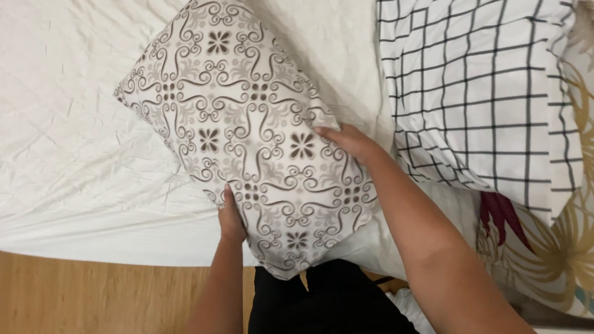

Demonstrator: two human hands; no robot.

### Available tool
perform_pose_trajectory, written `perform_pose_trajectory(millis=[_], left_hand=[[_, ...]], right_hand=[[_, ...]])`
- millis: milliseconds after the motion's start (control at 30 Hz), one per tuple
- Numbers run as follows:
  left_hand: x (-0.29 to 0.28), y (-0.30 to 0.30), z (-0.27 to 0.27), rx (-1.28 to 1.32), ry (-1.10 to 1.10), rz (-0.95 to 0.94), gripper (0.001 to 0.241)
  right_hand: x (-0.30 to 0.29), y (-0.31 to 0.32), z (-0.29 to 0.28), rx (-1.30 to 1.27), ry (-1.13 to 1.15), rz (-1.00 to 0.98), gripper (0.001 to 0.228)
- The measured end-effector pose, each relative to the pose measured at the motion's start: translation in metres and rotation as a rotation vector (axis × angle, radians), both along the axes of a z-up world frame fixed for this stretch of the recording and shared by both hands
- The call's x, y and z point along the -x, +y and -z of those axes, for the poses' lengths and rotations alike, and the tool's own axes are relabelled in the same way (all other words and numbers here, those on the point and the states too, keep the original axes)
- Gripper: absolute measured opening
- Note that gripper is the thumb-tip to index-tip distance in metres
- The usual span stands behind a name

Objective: The person folds a patterned pillowcase on a bed, then picks up a pile of crumpled bedding from the floor and places it on the bed. They proceed to unfold and smooth out a white sheet and a brown duvet cover on the bed surface.

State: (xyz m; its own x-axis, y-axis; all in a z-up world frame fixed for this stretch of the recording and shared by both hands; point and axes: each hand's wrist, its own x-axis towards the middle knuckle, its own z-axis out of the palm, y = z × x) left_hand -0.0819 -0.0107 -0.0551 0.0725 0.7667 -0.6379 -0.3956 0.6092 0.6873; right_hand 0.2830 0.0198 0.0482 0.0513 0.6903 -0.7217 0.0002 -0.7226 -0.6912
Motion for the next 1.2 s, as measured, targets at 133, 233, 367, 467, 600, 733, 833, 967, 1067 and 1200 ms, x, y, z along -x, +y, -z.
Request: perform_pose_trajectory(millis=[133,233,367,467,600,733,833,967,1067,1200], left_hand=[[0.02,0.011,0.0,0.083,-0.198,0.042,0.062],[0.025,0.012,-0.015,0.085,-0.378,0.147,0.064],[0.03,0.007,-0.018,0.155,-0.48,0.155,0.067],[0.033,-0.011,-0.043,0.124,-0.596,0.246,0.067],[0.029,-0.024,-0.025,0.105,-0.67,0.335,0.066],[0.005,-0.046,-0.04,0.114,-0.691,0.402,0.064],[-0.022,-0.069,-0.041,0.027,-0.656,0.471,0.061],[-0.076,-0.105,-0.035,0.165,-0.671,0.521,0.06],[-0.119,-0.134,-0.013,0.242,-0.688,0.548,0.059],[-0.166,-0.176,-0.014,-0.068,-0.198,0.761,0.072]], right_hand=[[0.018,-0.023,-0.042,-0.009,0.184,0.103,0.069],[0.033,-0.049,-0.068,-0.079,0.204,0.241,0.066],[0.054,-0.083,-0.11,-0.12,0.22,0.345,0.065],[0.073,-0.123,-0.128,-0.192,0.215,0.402,0.064],[0.093,-0.171,-0.156,-0.223,0.154,0.56,0.062],[0.095,-0.224,-0.178,-0.283,0.094,0.619,0.062],[0.085,-0.273,-0.19,-0.407,0.085,0.603,0.057],[0.057,-0.337,-0.199,-0.444,-0.048,0.721,0.057],[0.026,-0.385,-0.194,-0.423,-0.091,0.765,0.055],[-0.017,-0.443,-0.162,-0.401,-0.262,0.788,0.049]])
